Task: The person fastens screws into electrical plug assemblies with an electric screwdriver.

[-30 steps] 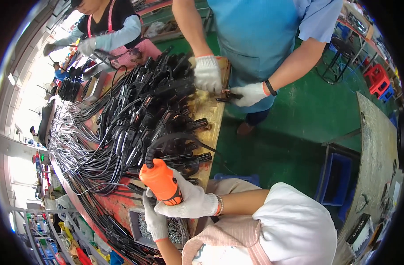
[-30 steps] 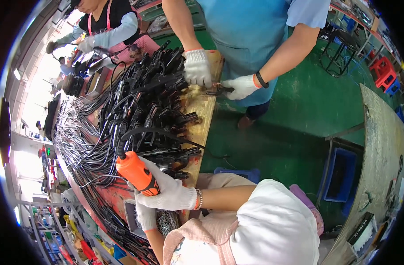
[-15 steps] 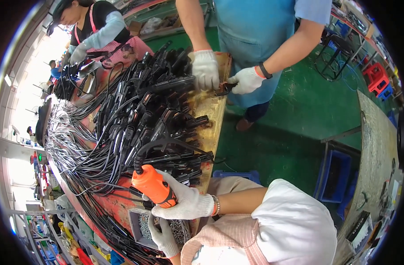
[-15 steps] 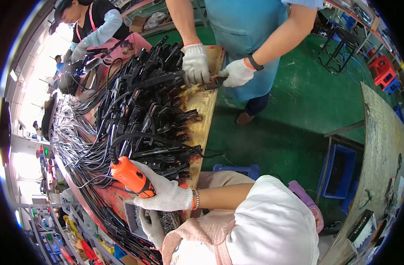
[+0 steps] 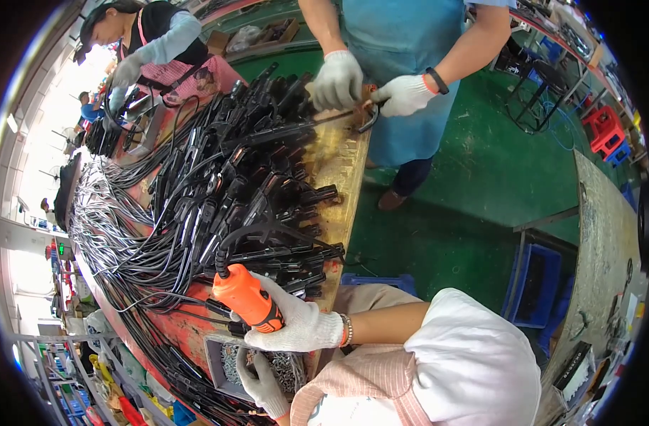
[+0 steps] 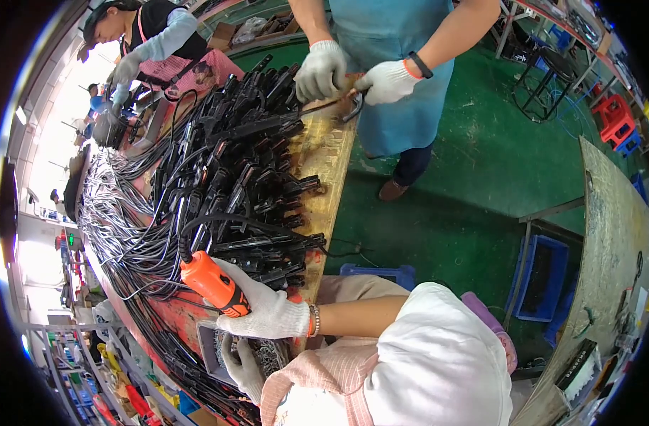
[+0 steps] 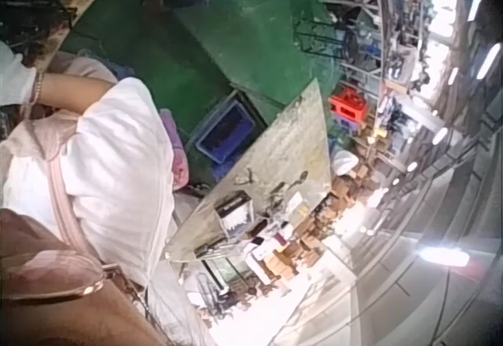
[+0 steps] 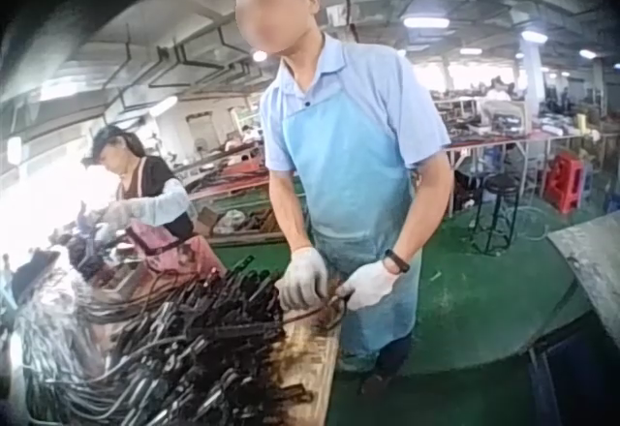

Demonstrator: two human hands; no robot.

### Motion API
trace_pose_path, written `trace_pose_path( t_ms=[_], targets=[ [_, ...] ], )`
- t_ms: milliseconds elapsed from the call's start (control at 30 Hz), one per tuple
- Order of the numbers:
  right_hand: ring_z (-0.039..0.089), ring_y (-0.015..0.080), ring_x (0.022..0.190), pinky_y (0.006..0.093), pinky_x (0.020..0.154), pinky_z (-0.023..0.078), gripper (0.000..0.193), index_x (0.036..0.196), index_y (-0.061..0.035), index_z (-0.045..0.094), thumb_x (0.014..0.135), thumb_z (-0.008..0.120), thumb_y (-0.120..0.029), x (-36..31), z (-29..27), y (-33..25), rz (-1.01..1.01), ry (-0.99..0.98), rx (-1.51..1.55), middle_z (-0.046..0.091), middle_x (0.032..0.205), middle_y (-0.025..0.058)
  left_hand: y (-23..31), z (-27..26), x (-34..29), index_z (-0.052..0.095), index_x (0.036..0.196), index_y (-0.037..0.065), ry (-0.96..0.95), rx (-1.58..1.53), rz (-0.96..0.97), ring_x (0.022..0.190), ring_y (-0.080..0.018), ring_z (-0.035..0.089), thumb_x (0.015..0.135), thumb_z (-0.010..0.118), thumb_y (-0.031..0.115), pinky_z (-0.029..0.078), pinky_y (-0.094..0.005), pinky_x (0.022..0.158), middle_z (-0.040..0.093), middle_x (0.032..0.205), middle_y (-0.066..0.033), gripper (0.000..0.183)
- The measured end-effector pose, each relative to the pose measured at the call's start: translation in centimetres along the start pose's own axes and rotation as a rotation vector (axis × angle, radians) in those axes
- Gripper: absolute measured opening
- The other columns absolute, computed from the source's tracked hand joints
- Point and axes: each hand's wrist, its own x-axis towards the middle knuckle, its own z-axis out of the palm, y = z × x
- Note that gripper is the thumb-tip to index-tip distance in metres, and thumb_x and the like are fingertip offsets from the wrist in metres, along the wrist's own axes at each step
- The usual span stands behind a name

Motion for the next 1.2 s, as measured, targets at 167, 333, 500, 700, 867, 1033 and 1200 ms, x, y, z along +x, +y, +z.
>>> trace_pose_path(
  t_ms=[167,333,500,700,867,1033,1200],
  targets=[
    [0.05,0.0195,0.121,0.0348,0.105,0.038,0.098,0.153,-0.0049,0.014,0.081,0.078,-0.024,0.0,0.4,0.2,-0.018,-0.002,-0.21,0.05,0.133,0.0132,-0.2,-0.2,-0.8,0.043,0.14,-0.001,-0.32,-0.28,0.291,0.1,-0.0193,0.06,0.081,0.071,0.019,0.048,-0.0319,0.09,0.059,0.118,-0.0126,0.069],
    [0.043,0.0269,0.132,0.0357,0.109,0.035,0.1,0.154,-0.005,0.008,0.081,0.074,-0.023,-0.2,1.4,-1.1,0.064,-0.125,-0.176,0.039,0.144,0.02,5.6,4.2,-3.3,0.033,0.143,0.0,-0.309,-0.189,0.218,0.118,-0.0239,0.055,0.069,0.081,-0.002,0.045,-0.0348,0.101,0.053,0.131,-0.0167,0.089],
    [0.049,0.0374,0.127,0.0389,0.105,0.041,0.096,0.152,-0.0027,0.015,0.081,0.073,-0.032,-1.6,-1.2,-2.0,-0.148,-0.09,-0.672,0.038,0.143,0.0261,-0.9,5.0,0.9,0.046,0.131,0.001,-0.497,-0.323,0.137,0.099,-0.0201,0.061,0.073,0.078,0.001,0.052,-0.0338,0.086,0.061,0.114,-0.0123,0.067],
    [0.064,0.0278,0.102,0.038,0.092,0.051,0.04,0.125,-0.0103,0.062,0.093,0.064,-0.033,-10.3,-11.2,-9.3,-0.189,-0.028,-0.803,0.068,0.107,0.0115,7.1,4.4,-1.2,0.05,0.125,0.004,-0.432,-0.665,-0.122,0.079,-0.0162,0.062,0.078,0.065,-0.002,0.054,-0.0315,0.068,0.063,0.096,-0.0078,0.05],
    [0.061,0.0293,0.106,0.0374,0.092,0.05,0.046,0.126,-0.0066,0.059,0.085,0.068,-0.027,-29.0,-24.5,-16.2,-0.226,1.521,-1.613,0.059,0.122,0.0188,4.9,2.5,-1.0,0.043,0.139,0.008,-0.524,-0.577,-0.034,0.099,-0.0245,0.061,0.087,0.067,0.006,0.053,-0.0372,0.076,0.056,0.125,-0.015,0.057],
    [0.053,0.0401,0.117,0.048,0.099,0.043,0.063,0.134,-0.0095,0.051,0.08,0.066,-0.037,-52.4,-23.6,-18.3,0.644,2.695,-1.765,0.054,0.13,0.0227,5.0,3.9,-2.1,0.045,0.139,0.007,-0.568,-0.485,0.043,0.101,-0.0252,0.06,0.09,0.066,0.007,0.051,-0.0374,0.078,0.056,0.128,-0.0165,0.053],
    [0.054,0.0357,0.118,0.0519,0.094,0.045,0.07,0.128,-0.017,0.055,0.081,0.052,-0.069,-64.8,-26.9,-13.8,1.182,3.135,-0.792,0.055,0.131,0.0135,4.6,3.9,-2.3,0.049,0.136,0.006,-0.424,-0.459,0.098,0.099,-0.0242,0.06,0.09,0.066,0.006,0.051,-0.0365,0.077,0.057,0.125,-0.0165,0.049]
  ],
)
